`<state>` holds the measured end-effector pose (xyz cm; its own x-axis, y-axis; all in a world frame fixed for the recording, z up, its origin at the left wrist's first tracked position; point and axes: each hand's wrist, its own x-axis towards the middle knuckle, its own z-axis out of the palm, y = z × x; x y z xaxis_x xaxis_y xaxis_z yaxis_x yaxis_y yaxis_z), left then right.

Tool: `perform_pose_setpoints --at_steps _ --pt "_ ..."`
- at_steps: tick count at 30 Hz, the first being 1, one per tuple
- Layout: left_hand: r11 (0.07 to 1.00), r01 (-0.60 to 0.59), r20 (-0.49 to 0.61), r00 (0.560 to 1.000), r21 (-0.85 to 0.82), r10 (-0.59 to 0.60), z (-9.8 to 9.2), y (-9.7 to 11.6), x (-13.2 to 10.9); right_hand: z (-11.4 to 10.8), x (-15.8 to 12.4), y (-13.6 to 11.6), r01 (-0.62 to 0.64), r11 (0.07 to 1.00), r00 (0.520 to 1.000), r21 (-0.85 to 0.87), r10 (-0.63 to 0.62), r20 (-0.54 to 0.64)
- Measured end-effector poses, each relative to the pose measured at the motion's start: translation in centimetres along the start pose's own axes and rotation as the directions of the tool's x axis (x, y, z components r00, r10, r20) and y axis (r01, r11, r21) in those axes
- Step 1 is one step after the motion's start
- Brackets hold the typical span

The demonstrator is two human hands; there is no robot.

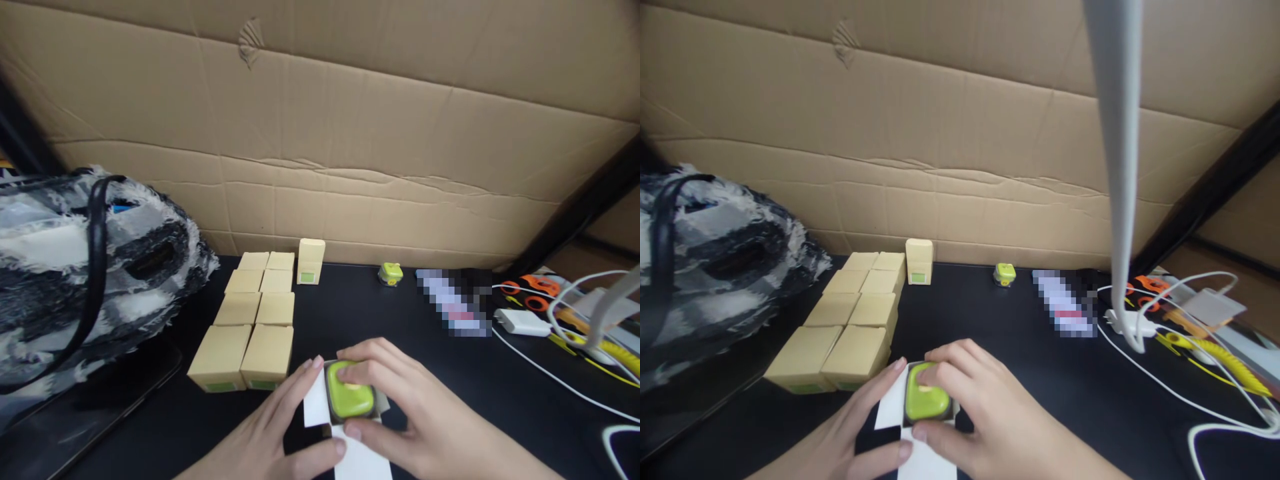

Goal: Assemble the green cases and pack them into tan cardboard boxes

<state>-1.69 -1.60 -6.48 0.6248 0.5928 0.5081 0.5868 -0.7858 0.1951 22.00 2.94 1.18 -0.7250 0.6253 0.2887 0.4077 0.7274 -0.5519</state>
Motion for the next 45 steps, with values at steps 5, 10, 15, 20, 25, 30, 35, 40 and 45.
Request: perform_pose_setpoints --at_steps 5,10,15,20,25,30,35,40,45 --pt "1.0 0.006 0.009 1.0 -0.002 -0.006 0.0 0.2 0.0 -0.1 0.0 0.1 -0.011 0.998 0.999 -0.066 0.014 0.047" --pt "0.998 0.052 -0.032 0.998 -0.022 -0.052 0.5 0.3 -0.3 -0.4 0.0 0.2 -0.055 0.995 0.989 -0.082 0.065 0.13" --pt "0.991 0.097 -0.067 0.992 -0.094 -0.103 1.3 -0.5 -0.9 -0.2 -0.2 0.2 -0.099 0.99 0.99 -0.103 0.108 0.089" --pt "0.967 0.037 -0.275 0.955 -0.252 -0.108 1.9 -1.0 -1.1 -0.7 -1.6 0.4 0.02 0.978 0.998 -0.208 -0.007 0.063" --pt "0.954 0.174 -0.116 0.971 -0.245 -0.207 0.2 -0.2 -0.3 -2.3 -2.4 1.3 0.058 0.992 0.991 -0.112 -0.071 -0.115" --pt "0.985 0.025 -0.153 0.987 -0.171 -0.051 0.4 -0.8 -0.1 -3.0 -1.5 1.2 0.189 0.976 0.982 -0.108 -0.188 0.022" --pt "0.982 -0.05 -0.182 0.983 -0.185 0.016 1.6 -1.6 -0.3 -2.5 -1.3 0.7 0.239 0.965 0.971 -0.109 -0.235 0.048" --pt "0.977 -0.02 -0.078 0.997 -0.214 0.003 0.6 -1.3 -0.1 -1.9 -1.2 0.6 0.25 0.963 0.968 -0.098 -0.245 0.06" --pt "0.988 0.052 0.148 0.989 -0.144 -0.031 -0.9 -0.8 0.3 -1.8 -1.2 0.5 0.221 0.974 0.974 -0.041 -0.218 0.068"
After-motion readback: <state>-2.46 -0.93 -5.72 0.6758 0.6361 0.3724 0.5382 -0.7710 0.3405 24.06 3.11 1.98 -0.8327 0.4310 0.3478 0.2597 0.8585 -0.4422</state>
